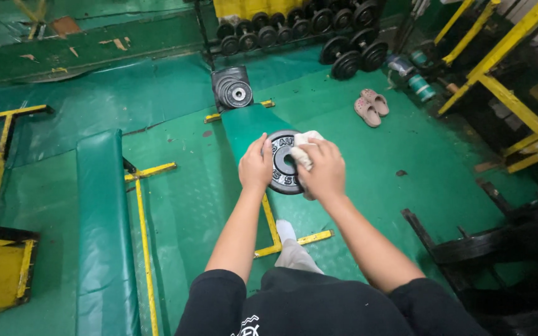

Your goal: Cleaning gym weight plates and dumbbells with a white cloth.

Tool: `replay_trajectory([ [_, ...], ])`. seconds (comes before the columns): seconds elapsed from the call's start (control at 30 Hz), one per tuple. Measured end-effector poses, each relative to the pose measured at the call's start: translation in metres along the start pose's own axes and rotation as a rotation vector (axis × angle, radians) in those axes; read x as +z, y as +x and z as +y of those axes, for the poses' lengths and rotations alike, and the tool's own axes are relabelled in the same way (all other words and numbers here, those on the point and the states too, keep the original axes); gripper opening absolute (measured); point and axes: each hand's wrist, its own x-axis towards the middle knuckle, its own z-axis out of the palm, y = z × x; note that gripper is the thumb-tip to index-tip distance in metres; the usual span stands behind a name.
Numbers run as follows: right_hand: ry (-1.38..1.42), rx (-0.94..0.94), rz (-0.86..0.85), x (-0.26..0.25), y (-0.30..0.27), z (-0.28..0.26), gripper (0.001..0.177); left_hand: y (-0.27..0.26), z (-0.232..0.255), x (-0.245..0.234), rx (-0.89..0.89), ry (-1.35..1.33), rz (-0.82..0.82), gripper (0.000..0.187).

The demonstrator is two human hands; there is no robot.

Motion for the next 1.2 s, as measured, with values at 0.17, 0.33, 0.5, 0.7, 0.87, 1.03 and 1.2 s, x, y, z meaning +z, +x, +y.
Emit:
replay_trajectory([
  [0.17,-0.021,-0.1,-0.072,-0.006,-0.011,-0.032,0.04,0.0,0.007,-0.005,-0.001,-0.006,-0.01,0.044],
  [0.33,0.03,-0.245,-0.114,-0.016,-0.016,-0.021,0.046,-0.001,0.004,-0.004,-0.003,-0.012,-0.008,0.045],
  [0.5,0.028,-0.035,-0.036,0.002,0.011,0.01,0.034,0.004,-0.003,0.002,-0.034,-0.014,-0.026,0.046],
  [0.7,-0.024,-0.115,-0.068,0.026,0.012,-0.025,0.041,0.002,-0.002,-0.001,-0.005,-0.024,-0.022,0.044],
  [0.87,0.095,-0.168,-0.165,-0.007,-0.005,-0.018,0.045,0.002,-0.009,0.003,0.062,-0.013,-0.024,0.042],
  [1.03,0.078,-0.051,-0.193,-0.01,-0.006,0.002,0.038,0.003,-0.004,0.0,0.054,-0.01,-0.028,0.041],
  [1.2,0.033,-0.036,-0.008,0.015,0.009,-0.007,0.033,0.004,-0.003,-0.001,-0.01,-0.043,-0.042,0.038],
])
